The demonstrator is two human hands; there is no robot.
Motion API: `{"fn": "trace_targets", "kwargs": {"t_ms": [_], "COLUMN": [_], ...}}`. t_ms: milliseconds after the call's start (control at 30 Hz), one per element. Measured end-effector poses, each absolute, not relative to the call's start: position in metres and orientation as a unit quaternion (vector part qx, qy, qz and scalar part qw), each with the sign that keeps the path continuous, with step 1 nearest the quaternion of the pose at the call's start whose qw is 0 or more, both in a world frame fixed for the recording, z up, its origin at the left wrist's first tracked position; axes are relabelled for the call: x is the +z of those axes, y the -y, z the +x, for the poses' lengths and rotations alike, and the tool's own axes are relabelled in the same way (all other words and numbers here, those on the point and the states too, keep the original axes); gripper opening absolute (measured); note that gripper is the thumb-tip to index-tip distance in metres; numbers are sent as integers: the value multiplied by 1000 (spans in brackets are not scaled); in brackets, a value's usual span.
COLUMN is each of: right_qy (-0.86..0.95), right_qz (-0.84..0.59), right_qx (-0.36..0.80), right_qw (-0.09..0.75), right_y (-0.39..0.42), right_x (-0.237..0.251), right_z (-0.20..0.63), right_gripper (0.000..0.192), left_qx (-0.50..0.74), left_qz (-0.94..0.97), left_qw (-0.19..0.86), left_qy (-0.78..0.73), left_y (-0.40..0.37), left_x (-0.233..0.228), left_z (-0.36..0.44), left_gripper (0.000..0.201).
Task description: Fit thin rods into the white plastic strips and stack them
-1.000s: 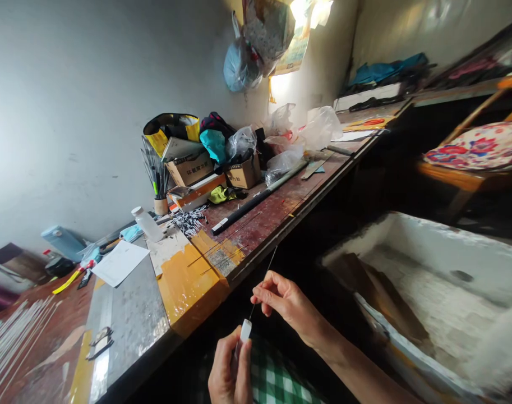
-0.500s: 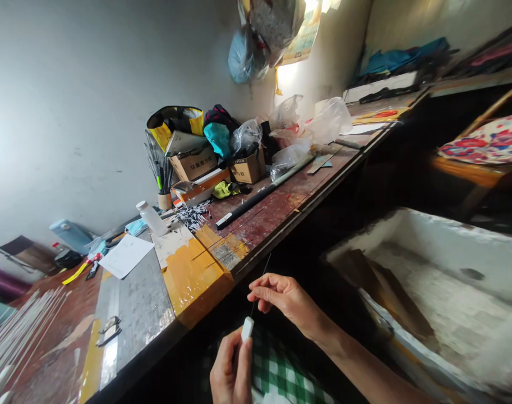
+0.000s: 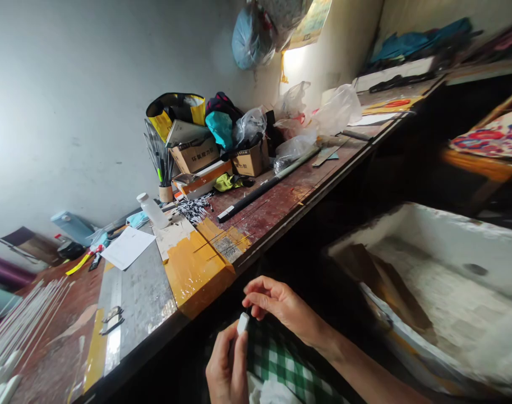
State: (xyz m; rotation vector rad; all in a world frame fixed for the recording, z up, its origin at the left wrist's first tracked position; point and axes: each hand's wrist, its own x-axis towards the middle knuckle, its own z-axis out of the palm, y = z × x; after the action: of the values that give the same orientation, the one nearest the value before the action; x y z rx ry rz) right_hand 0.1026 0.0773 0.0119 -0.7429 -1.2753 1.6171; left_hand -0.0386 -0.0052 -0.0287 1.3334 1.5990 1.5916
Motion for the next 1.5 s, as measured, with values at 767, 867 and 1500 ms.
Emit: {"fn": "trace_targets", "kwargs": {"t_ms": [767,867,1500], "right_qy": [508,505,493], "right_qz": [-296,-312,-325], "right_qx": [672,657,656], "right_qw": [451,465,470], "right_y": [-75,-76,-62], "right_x": [10,11,4], "right_z": [94,95,87], "right_gripper": [27,27,28], "left_qx": [574,570,590], "left_qz": [495,507,504], "left_qw": [249,239,227], "left_qy": [-603,-601,-589], "left_y": [12,15,17], "left_x": [-42,-42,-44], "left_z": [-49,-50,-44], "left_gripper": [30,28,25]}}
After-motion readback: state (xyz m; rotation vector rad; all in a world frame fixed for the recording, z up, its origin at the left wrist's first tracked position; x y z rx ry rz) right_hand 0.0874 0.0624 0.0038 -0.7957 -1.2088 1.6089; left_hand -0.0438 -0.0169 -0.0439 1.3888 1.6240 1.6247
